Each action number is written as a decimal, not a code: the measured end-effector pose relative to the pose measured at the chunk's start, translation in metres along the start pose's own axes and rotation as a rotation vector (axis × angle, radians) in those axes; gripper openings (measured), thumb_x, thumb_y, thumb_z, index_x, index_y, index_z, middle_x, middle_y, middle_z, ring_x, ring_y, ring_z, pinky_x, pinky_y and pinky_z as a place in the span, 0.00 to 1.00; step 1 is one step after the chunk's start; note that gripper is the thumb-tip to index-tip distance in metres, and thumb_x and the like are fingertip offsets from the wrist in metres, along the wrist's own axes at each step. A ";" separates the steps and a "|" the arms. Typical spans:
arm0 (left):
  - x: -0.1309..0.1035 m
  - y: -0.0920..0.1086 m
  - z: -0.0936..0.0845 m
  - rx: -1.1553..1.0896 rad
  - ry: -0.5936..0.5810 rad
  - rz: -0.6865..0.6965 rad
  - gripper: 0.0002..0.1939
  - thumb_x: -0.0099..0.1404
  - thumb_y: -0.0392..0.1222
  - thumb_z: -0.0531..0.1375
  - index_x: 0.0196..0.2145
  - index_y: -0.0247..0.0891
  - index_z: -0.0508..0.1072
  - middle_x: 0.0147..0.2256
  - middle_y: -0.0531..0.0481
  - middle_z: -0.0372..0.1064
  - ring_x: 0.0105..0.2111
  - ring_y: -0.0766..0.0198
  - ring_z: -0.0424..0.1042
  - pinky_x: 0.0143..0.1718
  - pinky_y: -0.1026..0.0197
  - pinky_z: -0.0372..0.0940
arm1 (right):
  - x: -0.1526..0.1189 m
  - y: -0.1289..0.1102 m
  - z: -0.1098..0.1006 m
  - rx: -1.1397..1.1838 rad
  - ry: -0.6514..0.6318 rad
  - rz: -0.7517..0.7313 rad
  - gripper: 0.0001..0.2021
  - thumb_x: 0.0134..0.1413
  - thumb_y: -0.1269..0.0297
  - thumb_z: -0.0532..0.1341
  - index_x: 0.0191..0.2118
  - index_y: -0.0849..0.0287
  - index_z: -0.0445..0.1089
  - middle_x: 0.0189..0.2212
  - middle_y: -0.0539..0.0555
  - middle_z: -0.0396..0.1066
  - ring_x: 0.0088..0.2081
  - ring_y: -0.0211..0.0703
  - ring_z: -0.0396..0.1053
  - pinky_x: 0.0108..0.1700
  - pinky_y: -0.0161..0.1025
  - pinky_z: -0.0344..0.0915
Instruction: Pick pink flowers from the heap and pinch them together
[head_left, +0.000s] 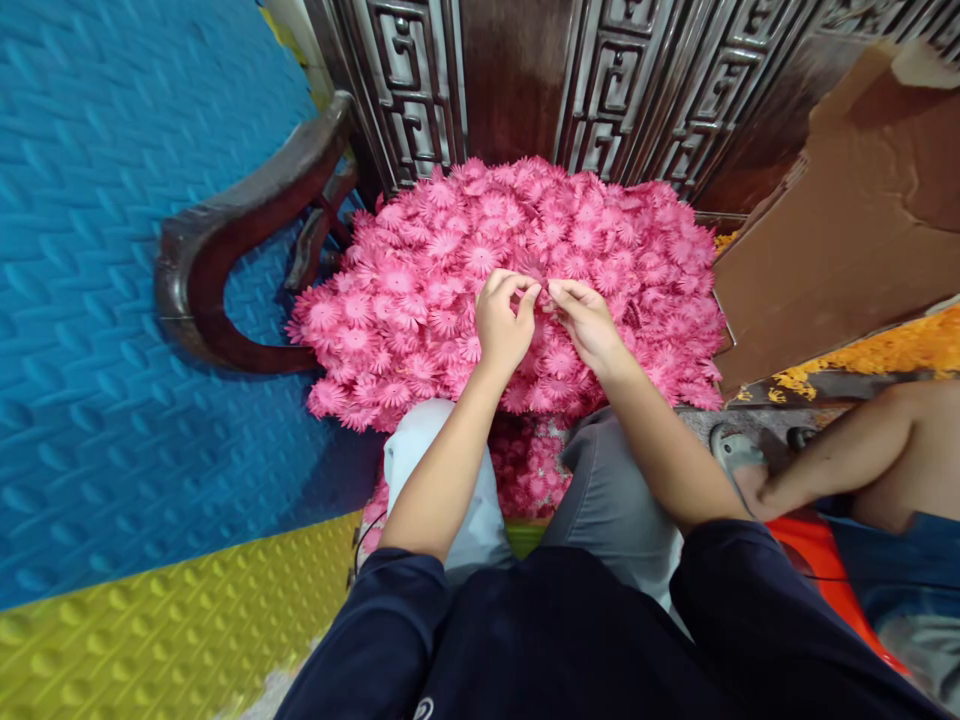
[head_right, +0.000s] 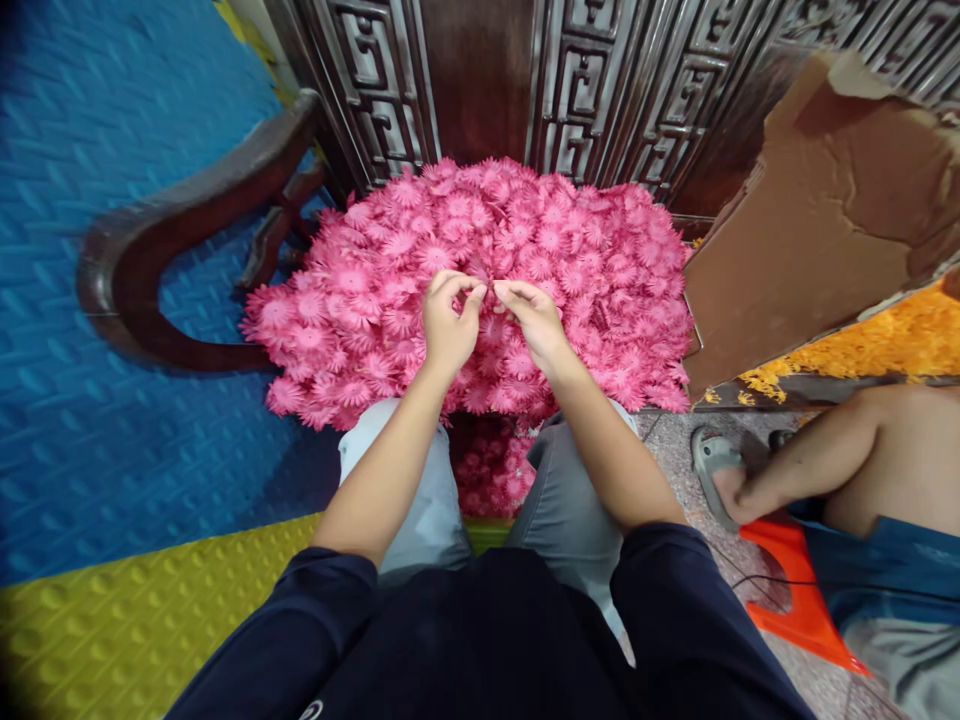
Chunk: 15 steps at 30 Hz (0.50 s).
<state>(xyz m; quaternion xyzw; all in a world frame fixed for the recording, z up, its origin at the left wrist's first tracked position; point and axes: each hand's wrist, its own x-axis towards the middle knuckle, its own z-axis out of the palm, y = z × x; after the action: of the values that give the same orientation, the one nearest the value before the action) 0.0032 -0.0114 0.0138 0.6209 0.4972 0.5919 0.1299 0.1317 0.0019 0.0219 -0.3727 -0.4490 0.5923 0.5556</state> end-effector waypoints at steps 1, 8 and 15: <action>0.000 -0.001 0.000 -0.002 -0.004 0.008 0.06 0.66 0.38 0.59 0.30 0.41 0.72 0.34 0.50 0.71 0.36 0.62 0.69 0.43 0.59 0.63 | 0.000 0.000 0.000 -0.001 -0.001 0.002 0.17 0.28 0.50 0.76 0.29 0.51 0.78 0.26 0.42 0.75 0.28 0.30 0.66 0.37 0.33 0.65; -0.002 0.001 0.002 0.098 0.011 0.044 0.06 0.66 0.36 0.55 0.30 0.41 0.65 0.34 0.47 0.68 0.38 0.58 0.69 0.42 0.56 0.62 | -0.002 0.001 0.002 -0.075 0.001 -0.051 0.16 0.34 0.51 0.74 0.31 0.52 0.78 0.29 0.45 0.76 0.30 0.33 0.69 0.41 0.37 0.69; -0.006 -0.005 0.009 0.170 0.031 0.093 0.06 0.67 0.37 0.52 0.31 0.41 0.60 0.33 0.47 0.66 0.37 0.57 0.68 0.40 0.55 0.61 | -0.008 -0.003 0.009 -0.203 0.062 -0.217 0.12 0.35 0.55 0.74 0.27 0.55 0.78 0.30 0.49 0.77 0.36 0.39 0.73 0.48 0.42 0.70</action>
<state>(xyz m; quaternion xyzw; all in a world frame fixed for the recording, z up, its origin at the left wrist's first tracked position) 0.0098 -0.0095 0.0038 0.6429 0.5183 0.5624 0.0417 0.1249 -0.0073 0.0272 -0.3944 -0.5268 0.4687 0.5893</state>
